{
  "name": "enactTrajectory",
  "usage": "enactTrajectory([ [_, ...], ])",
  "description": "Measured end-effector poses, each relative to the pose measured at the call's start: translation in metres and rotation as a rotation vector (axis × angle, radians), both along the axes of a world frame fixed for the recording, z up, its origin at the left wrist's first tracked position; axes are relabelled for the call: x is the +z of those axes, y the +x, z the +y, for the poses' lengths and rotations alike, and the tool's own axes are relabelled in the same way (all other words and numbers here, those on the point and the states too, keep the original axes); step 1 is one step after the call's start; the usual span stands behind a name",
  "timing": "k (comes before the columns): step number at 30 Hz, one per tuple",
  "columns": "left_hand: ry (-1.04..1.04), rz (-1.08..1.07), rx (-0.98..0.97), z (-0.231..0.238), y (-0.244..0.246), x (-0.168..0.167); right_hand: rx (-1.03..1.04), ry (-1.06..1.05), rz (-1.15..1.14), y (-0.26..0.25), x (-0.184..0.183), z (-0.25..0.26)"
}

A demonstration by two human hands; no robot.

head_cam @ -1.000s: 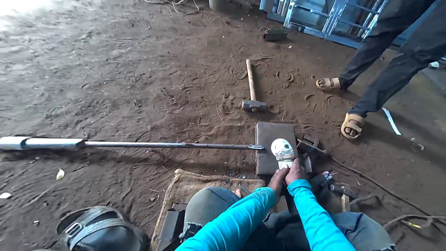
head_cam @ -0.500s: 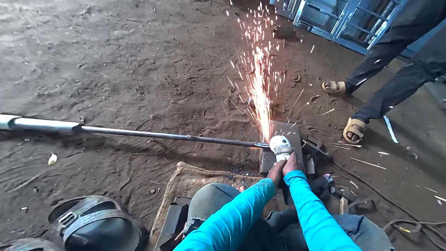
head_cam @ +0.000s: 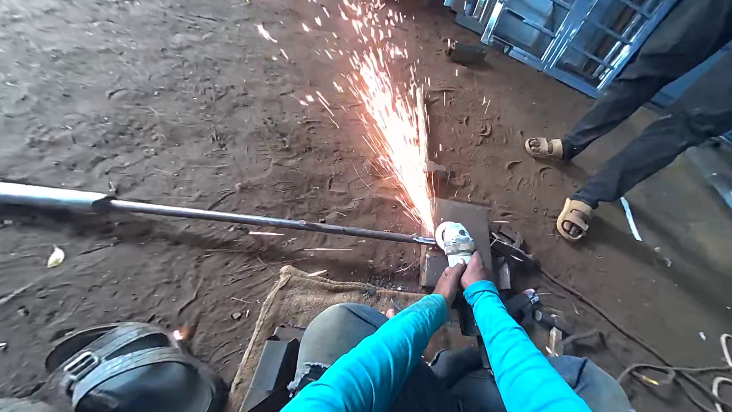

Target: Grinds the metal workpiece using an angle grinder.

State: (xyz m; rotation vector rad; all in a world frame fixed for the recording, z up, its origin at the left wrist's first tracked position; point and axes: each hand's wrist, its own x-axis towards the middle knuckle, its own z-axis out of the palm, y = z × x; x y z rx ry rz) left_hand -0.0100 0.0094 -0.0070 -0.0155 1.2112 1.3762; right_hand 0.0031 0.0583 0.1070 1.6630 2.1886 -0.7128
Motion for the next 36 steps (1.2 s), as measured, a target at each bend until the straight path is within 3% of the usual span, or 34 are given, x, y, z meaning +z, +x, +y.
enactTrajectory([
  [20, -0.064, -0.041, 0.078, -0.004, -0.003, 0.005, -0.051, 0.016, 0.101, -0.007, -0.011, -0.004],
  [25, -0.045, -0.071, 0.123, -0.003, 0.0, 0.002, -0.003, 0.021, 0.021, -0.008, -0.011, -0.002],
  [36, -0.048, -0.011, 0.098, -0.001, -0.002, -0.002, -0.11, 0.006, 0.102, -0.009, -0.012, -0.007],
])
